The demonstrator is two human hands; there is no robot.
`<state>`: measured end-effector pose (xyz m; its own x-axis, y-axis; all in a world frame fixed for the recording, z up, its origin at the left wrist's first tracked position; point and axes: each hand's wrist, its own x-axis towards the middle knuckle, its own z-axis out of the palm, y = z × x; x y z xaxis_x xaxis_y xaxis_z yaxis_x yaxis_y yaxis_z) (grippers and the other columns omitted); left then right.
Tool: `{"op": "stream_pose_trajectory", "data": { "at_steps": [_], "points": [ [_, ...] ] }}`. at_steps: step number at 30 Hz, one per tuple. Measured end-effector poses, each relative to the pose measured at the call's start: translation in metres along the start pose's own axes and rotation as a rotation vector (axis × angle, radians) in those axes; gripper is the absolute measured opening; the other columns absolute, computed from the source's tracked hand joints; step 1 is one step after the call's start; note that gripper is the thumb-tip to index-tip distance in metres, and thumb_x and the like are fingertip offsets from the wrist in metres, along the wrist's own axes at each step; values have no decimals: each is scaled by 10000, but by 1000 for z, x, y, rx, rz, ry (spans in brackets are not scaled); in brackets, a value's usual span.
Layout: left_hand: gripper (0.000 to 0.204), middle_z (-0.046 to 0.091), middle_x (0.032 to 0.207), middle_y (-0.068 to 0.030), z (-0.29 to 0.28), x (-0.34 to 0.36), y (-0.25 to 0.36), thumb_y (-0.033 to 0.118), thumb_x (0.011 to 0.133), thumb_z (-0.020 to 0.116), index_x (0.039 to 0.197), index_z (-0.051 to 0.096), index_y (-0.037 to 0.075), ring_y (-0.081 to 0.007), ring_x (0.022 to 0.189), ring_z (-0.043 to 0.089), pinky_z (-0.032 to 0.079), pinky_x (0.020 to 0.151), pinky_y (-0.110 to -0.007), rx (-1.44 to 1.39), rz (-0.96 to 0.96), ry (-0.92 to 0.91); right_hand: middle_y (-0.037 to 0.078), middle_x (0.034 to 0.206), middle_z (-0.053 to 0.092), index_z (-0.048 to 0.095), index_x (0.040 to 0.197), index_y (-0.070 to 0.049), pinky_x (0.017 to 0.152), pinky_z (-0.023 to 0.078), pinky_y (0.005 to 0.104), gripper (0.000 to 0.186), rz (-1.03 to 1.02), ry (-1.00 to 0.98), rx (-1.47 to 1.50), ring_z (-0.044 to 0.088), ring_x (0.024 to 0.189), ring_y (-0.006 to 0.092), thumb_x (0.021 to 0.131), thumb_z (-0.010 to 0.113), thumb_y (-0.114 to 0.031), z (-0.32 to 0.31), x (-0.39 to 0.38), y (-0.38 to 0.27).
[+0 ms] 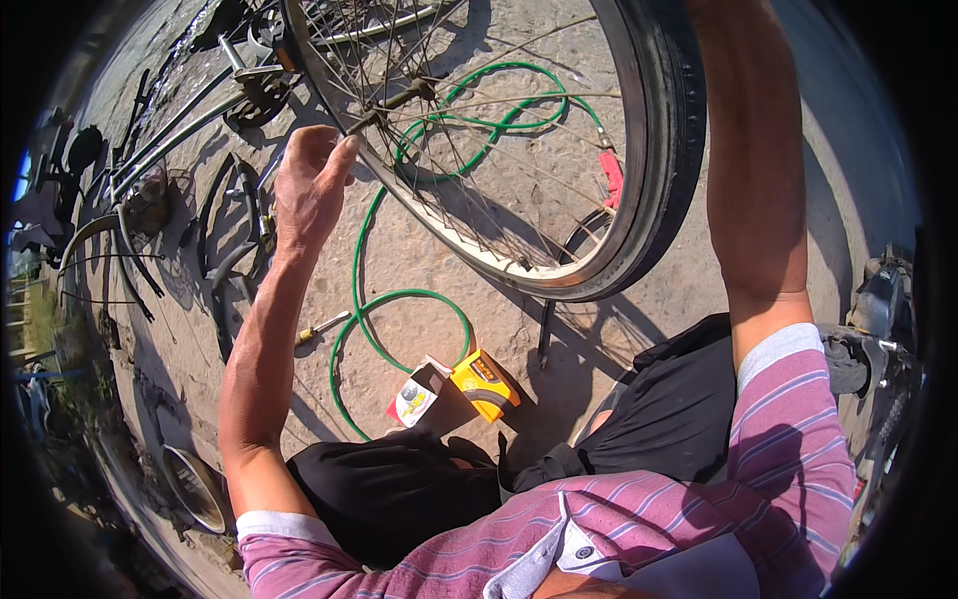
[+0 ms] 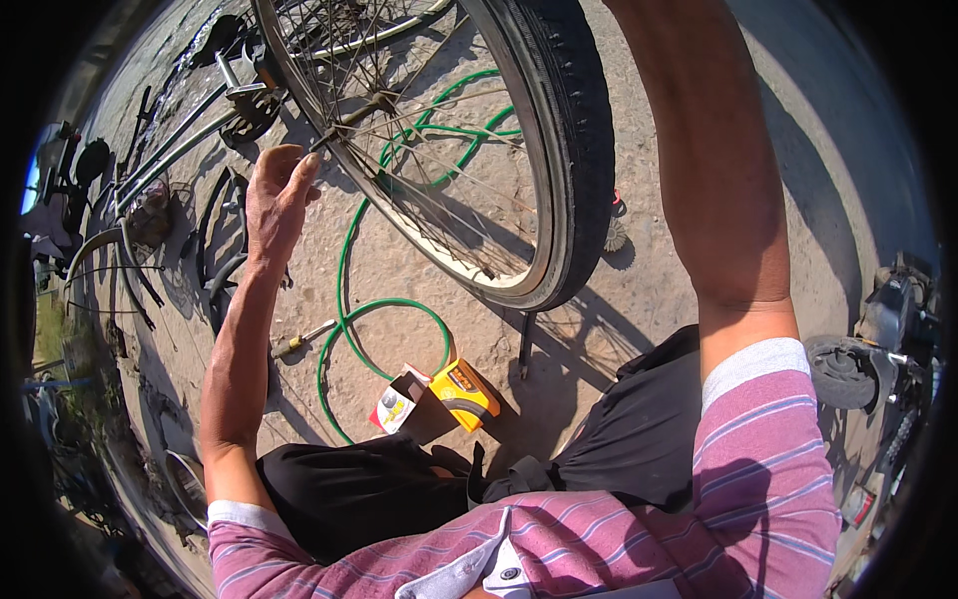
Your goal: The person removes a bicycle tire from the rim, inserts a new inner tube, and reinflates it using a hose. The person then remounts the tire onto the rim and secures it.
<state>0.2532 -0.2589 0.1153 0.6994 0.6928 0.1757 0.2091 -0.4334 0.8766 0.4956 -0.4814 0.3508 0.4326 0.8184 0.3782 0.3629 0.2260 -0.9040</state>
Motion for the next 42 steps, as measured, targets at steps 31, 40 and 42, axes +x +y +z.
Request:
{"op": "stream_pose_trajectory", "data": {
  "at_steps": [31,40,42],
  "points": [
    [203,731,1032,-73,7,11,11,186,1040,738,1147,704,16,-95,858,667,550,746,-266,-241,-11,-74,41,837,747,752,1159,-6,546,542,208,345,-36,-19,80,675,622,61,991,758,-307,-3,3,4],
    [382,715,1165,-87,5,12,-3,186,984,768,1304,662,5,-129,939,681,567,844,-290,-238,95,-82,49,822,744,742,1145,3,531,537,195,300,15,-86,199,676,610,65,999,750,-259,-5,0,3],
    [462,707,1250,-98,8,7,8,215,967,794,1352,648,8,-145,988,690,574,881,-302,-146,108,18,59,811,745,742,1143,6,519,538,197,288,-69,-12,139,677,600,68,1001,743,-245,-4,2,10]
  ]
}}
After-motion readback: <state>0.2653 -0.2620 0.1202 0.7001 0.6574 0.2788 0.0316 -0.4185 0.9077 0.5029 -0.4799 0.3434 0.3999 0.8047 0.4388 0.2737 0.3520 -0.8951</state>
